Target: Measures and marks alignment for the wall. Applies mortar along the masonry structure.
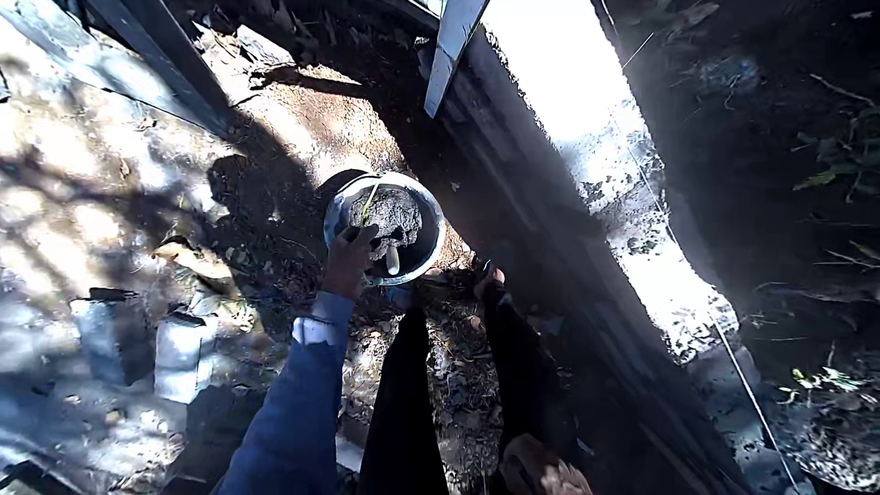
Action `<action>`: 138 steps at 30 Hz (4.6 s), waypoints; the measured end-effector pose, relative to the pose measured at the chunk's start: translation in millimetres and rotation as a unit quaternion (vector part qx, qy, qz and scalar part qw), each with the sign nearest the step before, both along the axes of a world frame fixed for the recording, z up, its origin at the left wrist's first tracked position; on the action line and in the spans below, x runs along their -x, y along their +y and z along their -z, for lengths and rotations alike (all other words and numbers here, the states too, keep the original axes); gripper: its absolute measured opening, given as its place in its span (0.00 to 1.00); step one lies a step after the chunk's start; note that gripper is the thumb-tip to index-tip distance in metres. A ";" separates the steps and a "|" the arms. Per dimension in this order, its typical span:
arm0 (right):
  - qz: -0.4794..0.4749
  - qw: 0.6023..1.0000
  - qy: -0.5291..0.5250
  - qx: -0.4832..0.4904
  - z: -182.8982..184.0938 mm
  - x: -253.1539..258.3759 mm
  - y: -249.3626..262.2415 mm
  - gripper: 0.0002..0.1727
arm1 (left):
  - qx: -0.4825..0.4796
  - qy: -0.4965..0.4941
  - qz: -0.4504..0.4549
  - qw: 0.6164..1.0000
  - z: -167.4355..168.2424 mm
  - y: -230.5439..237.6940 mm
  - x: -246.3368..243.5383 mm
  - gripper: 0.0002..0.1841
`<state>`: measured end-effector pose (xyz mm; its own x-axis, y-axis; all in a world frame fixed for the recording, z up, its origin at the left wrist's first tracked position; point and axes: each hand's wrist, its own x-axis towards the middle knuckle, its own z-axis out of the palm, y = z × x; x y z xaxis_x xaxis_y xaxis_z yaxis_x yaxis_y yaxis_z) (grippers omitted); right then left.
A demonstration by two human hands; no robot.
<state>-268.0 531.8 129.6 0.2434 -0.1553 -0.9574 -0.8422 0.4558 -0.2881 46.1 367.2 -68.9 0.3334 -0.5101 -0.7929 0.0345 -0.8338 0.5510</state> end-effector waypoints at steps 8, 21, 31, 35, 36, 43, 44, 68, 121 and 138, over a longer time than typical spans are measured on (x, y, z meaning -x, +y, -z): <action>-0.042 0.983 0.103 0.146 272.8 -95.6 -178.0 0.28 | -0.015 0.045 -0.059 0.997 83.1 0.0 64.9 0.14; -0.133 0.973 0.135 0.129 351.1 -68.4 -170.8 0.25 | -0.075 -0.084 0.118 0.987 205.9 35.6 -10.3 0.29; -0.295 0.940 0.118 0.124 390.8 -125.0 -159.3 0.16 | -0.038 -0.057 0.026 0.997 210.2 34.0 -1.6 0.26; -0.358 0.920 0.125 0.100 346.0 -100.5 -182.6 0.21 | -0.030 -0.022 0.032 0.999 212.0 35.0 -7.5 0.28; -0.338 0.919 0.144 0.146 337.7 -96.7 -193.8 0.21 | -0.035 -0.022 0.029 0.999 209.9 34.1 -9.1 0.28; -0.329 0.923 0.103 0.169 394.0 -142.2 -180.5 0.18 | -0.004 -0.008 0.024 1.000 212.2 34.0 -5.7 0.24; -0.349 0.920 0.083 0.159 388.6 -137.1 -179.8 0.18 | -0.005 -0.004 0.027 1.000 209.4 33.7 -9.5 0.25; -0.372 0.922 0.026 0.108 425.5 -82.8 -155.7 0.15 | 0.013 0.041 0.017 0.999 200.1 59.0 22.1 0.26; 0.002 0.826 0.076 0.559 104.0 180.7 -314.7 0.22 | 0.293 0.023 -0.217 0.931 -4.8 -162.7 367.0 0.37; -0.250 0.904 0.069 0.341 98.3 173.4 -403.1 0.26 | 0.249 0.011 -0.204 0.947 -9.1 -175.2 356.6 0.39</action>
